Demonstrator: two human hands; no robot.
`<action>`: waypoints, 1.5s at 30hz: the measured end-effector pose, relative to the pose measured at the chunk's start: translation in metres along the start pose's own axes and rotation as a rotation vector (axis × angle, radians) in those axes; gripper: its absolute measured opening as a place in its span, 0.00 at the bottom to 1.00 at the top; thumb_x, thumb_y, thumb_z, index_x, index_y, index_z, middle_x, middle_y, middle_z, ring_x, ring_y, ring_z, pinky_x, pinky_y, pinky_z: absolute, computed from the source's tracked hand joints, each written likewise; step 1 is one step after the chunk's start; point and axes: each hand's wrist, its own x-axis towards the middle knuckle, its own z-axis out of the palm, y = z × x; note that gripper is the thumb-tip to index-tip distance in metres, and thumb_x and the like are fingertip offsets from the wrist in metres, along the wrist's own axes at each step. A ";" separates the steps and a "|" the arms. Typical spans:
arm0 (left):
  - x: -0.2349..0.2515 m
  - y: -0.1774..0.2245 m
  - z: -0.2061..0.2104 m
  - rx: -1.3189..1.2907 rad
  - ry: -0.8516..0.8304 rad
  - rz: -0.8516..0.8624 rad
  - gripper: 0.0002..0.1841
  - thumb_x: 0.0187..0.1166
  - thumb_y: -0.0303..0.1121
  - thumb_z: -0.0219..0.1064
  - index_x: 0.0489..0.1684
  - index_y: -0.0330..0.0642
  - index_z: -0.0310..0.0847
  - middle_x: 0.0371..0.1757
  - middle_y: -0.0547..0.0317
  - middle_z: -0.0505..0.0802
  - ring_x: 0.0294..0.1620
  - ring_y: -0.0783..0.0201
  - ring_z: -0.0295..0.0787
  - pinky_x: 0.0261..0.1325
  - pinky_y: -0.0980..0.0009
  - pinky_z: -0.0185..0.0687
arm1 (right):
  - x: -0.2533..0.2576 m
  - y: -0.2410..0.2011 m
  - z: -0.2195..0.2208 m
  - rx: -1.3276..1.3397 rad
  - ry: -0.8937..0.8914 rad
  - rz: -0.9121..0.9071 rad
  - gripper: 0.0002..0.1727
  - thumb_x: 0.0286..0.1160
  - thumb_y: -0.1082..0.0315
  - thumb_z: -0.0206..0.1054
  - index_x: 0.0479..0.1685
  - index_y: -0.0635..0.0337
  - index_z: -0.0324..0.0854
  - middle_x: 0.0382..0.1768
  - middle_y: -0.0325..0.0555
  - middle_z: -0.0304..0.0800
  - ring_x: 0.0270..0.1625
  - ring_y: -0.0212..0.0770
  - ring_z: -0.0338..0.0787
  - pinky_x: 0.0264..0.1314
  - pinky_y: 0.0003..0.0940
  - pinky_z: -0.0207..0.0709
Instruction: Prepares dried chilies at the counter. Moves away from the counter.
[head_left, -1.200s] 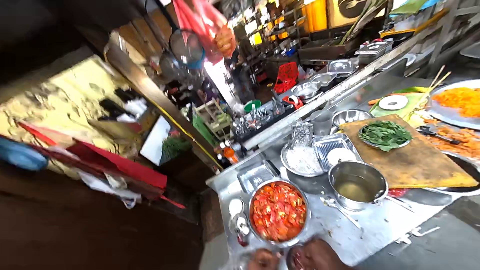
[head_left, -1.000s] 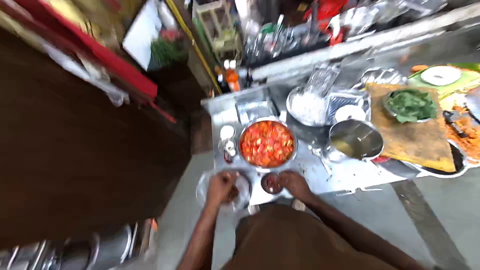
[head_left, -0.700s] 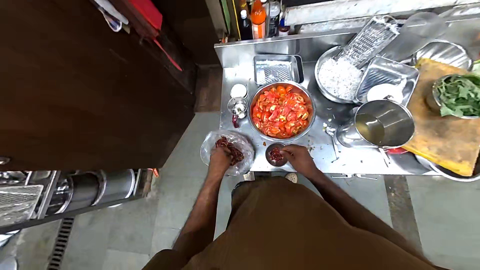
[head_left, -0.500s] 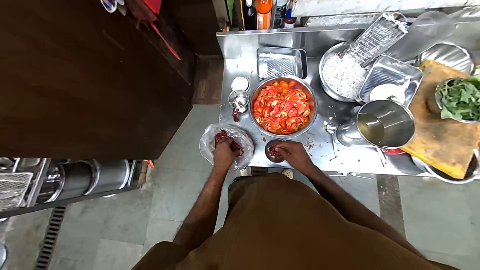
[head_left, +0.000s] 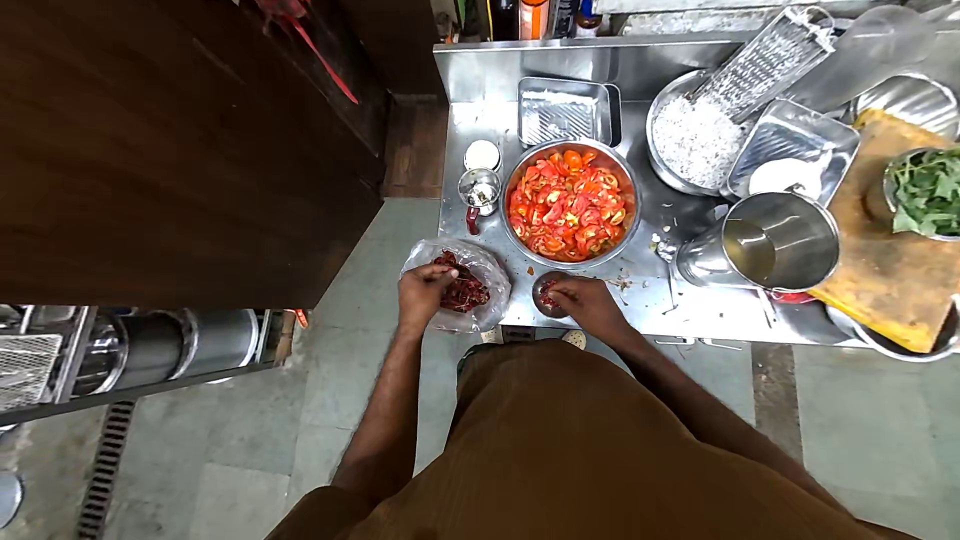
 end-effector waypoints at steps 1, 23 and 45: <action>0.001 -0.003 0.000 -0.099 -0.029 -0.029 0.10 0.75 0.37 0.79 0.47 0.43 0.94 0.38 0.57 0.97 0.37 0.63 0.95 0.49 0.58 0.94 | 0.000 -0.001 0.000 0.004 0.001 -0.003 0.09 0.83 0.58 0.69 0.46 0.48 0.93 0.43 0.34 0.95 0.43 0.29 0.93 0.54 0.37 0.90; -0.035 0.032 0.025 -0.732 -0.150 -0.143 0.09 0.82 0.28 0.71 0.53 0.34 0.88 0.46 0.51 0.94 0.38 0.62 0.92 0.46 0.65 0.92 | 0.063 -0.102 0.041 0.357 -0.166 0.005 0.20 0.75 0.64 0.77 0.64 0.59 0.88 0.48 0.43 0.98 0.48 0.33 0.96 0.59 0.36 0.92; -0.040 0.068 0.097 -0.731 -0.379 -0.045 0.09 0.79 0.25 0.72 0.52 0.33 0.89 0.44 0.49 0.94 0.38 0.61 0.90 0.48 0.65 0.90 | 0.020 -0.061 -0.017 0.615 0.087 0.210 0.09 0.72 0.71 0.78 0.49 0.63 0.92 0.38 0.47 0.97 0.37 0.41 0.97 0.46 0.38 0.94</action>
